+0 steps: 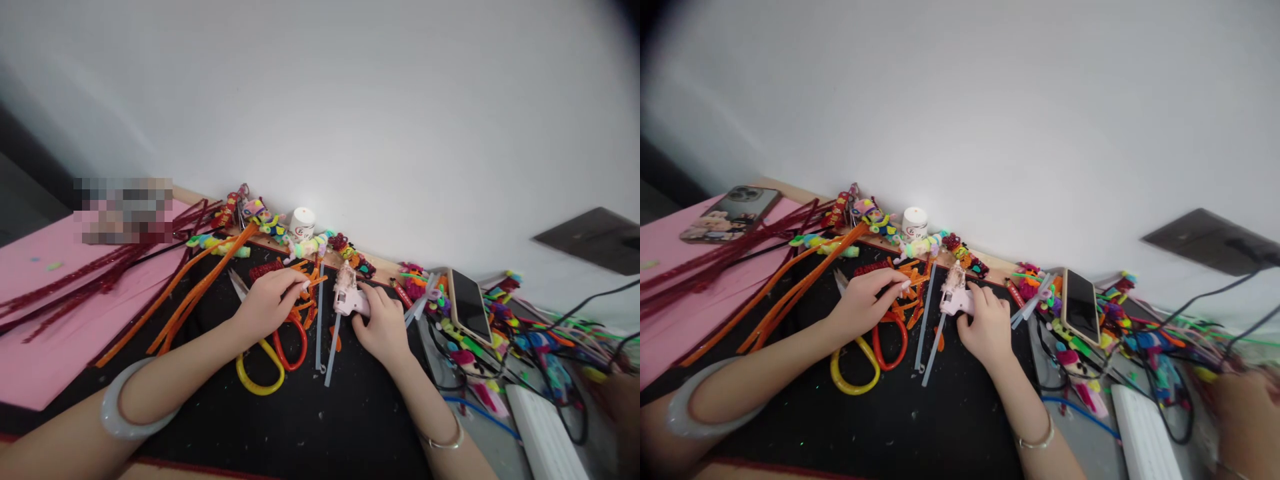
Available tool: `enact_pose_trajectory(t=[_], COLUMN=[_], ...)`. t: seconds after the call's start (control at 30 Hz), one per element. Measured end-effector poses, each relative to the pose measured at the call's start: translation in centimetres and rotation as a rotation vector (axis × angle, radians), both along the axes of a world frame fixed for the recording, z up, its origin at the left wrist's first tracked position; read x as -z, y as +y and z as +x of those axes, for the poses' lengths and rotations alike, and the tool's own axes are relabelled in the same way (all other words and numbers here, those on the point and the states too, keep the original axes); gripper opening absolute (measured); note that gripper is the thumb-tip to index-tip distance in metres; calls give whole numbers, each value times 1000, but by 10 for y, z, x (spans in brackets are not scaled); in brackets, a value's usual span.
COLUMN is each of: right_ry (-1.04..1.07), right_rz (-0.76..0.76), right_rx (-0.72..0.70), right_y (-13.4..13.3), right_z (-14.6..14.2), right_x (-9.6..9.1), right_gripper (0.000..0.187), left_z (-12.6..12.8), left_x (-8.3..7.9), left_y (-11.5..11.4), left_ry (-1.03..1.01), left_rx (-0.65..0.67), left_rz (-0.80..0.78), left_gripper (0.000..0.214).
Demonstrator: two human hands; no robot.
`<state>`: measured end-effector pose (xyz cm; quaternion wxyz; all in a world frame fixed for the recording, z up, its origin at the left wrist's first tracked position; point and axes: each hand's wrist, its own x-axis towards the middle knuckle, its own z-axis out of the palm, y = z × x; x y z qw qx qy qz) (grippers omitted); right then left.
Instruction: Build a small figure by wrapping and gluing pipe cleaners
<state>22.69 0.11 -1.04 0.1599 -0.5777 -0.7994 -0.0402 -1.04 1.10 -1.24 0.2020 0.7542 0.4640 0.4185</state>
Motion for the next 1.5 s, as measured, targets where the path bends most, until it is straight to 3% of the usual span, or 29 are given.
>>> enact_pose_trajectory(t=[0.27,0.47,0.57,0.63,0.73,0.83,1.07,1.5], right_ry=[65,25,106,198,335,409,523,660], right_rz=[-73,-161,-160,-100,4,-49,-216,-321], right_rx=[-195,-210,-231,-237,-239,-273,-365,-388], right_y=[5,7,7,6,-1,-14,-32,-35], right_z=[18,23,22,20,12,-2,-28,-31], right_x=[-11,-15,-14,-15,-17,-19,-12,-12], right_gripper=[51,52,60,55,33,14,14,19], left_z=[0,1,1,2,2,5,14,15], left_x=[-2,-4,-5,-7,-8,-10,-12,-11], left_y=[-1,-2,-3,-4,-7,-11,-20,-22], left_ry=[-36,-60,-75,-84,-88,-96,-137,-79], left_rx=[9,48,85,116,161,216,329,397], left_rz=[10,-8,-1,9,22,-6,-117,-190], left_gripper=[13,14,14,14,13,13,12,12])
